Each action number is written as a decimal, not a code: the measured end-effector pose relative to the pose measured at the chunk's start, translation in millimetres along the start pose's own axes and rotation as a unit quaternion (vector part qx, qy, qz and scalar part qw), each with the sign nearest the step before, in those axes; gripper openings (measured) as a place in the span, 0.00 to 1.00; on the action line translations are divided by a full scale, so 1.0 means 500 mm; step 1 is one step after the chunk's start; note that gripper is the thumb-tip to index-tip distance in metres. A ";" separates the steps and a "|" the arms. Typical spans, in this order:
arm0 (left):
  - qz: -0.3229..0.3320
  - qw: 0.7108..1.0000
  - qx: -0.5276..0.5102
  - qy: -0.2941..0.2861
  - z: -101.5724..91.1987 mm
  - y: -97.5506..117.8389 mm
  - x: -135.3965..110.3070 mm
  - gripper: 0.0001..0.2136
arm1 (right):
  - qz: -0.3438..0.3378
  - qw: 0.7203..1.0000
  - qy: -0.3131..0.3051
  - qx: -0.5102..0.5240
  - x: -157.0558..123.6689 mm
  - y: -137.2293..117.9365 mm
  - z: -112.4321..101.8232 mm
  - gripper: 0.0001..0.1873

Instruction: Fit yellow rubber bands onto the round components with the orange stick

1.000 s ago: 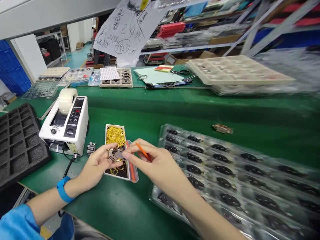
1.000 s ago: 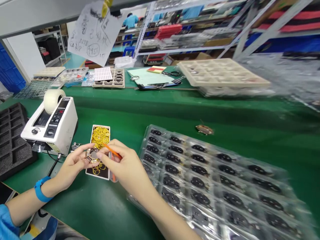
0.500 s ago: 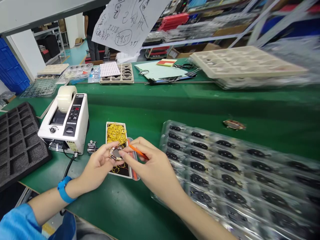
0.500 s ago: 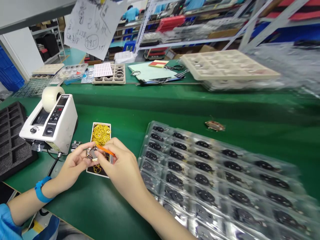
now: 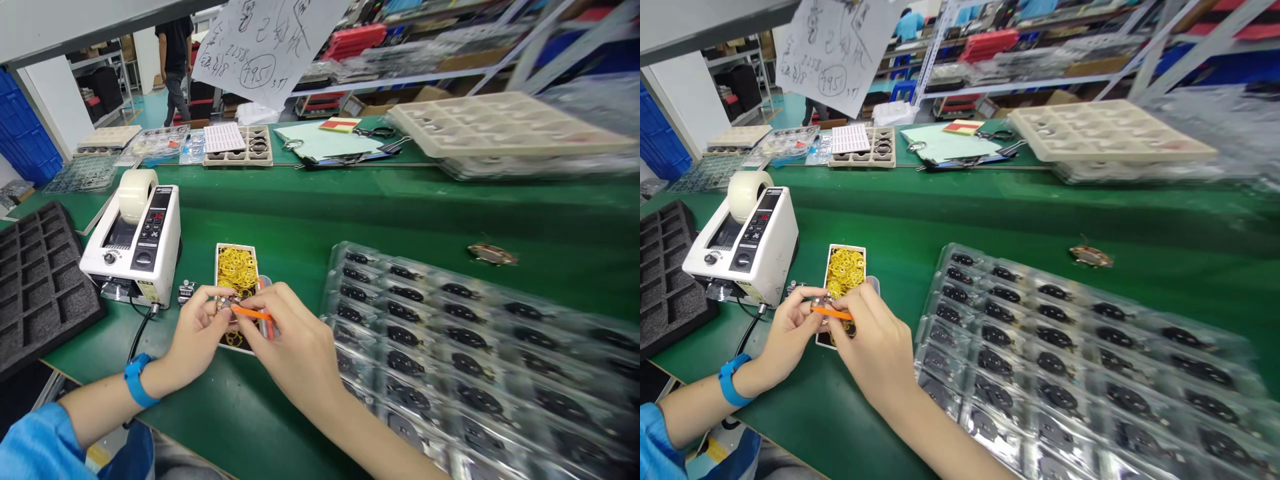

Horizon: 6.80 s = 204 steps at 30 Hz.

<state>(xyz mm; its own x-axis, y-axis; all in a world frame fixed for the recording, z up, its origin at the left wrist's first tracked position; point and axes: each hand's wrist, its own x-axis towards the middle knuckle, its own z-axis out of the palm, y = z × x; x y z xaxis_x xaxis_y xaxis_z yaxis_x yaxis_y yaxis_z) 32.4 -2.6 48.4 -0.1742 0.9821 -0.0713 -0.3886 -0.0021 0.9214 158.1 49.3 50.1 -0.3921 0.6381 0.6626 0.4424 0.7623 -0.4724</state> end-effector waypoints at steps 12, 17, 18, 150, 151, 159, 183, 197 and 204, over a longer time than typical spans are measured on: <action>0.009 0.996 0.086 -0.008 -0.003 0.007 -0.007 0.12 | 0.085 0.982 -0.118 0.120 0.019 0.014 -0.007 0.13; 0.105 0.941 0.320 0.000 -0.017 0.030 0.007 0.02 | -0.014 0.997 -0.050 0.062 0.013 0.008 -0.012 0.05; 0.123 0.935 0.331 0.019 -0.018 0.034 0.010 0.02 | -0.039 0.998 -0.022 0.048 0.011 0.005 -0.016 0.01; 0.275 0.817 0.507 0.008 -0.055 0.002 -0.076 0.17 | 0.419 0.750 -0.258 0.441 -0.001 -0.018 -0.027 0.31; 0.251 0.856 0.448 0.048 -0.066 0.004 -0.089 0.16 | 0.413 0.771 -0.252 0.415 -0.004 -0.009 -0.024 0.31; 0.030 0.958 0.039 0.283 -0.202 0.082 -0.101 0.22 | 0.392 0.833 -0.225 0.318 -0.002 0.033 -0.032 0.21; 0.111 0.910 0.390 -0.086 -0.033 0.149 -0.091 0.10 | 0.296 0.743 -0.352 0.487 0.029 -0.008 -0.058 0.24; 0.076 0.911 0.395 -0.089 -0.032 0.151 -0.078 0.11 | 0.257 0.745 -0.377 0.487 0.029 -0.020 -0.066 0.25; 0.076 0.904 0.410 -0.093 -0.037 0.146 -0.076 0.10 | 0.260 0.738 -0.381 0.493 0.025 -0.021 -0.068 0.23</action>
<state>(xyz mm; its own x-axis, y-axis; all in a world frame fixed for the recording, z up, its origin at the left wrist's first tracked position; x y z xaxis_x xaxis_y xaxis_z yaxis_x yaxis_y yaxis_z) -6.2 -43.8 111.3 0.0156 0.9971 0.0743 0.4418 -0.0735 0.8941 175.8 45.7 83.2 -0.8815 0.4618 -0.0989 0.0388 -0.1379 -0.9897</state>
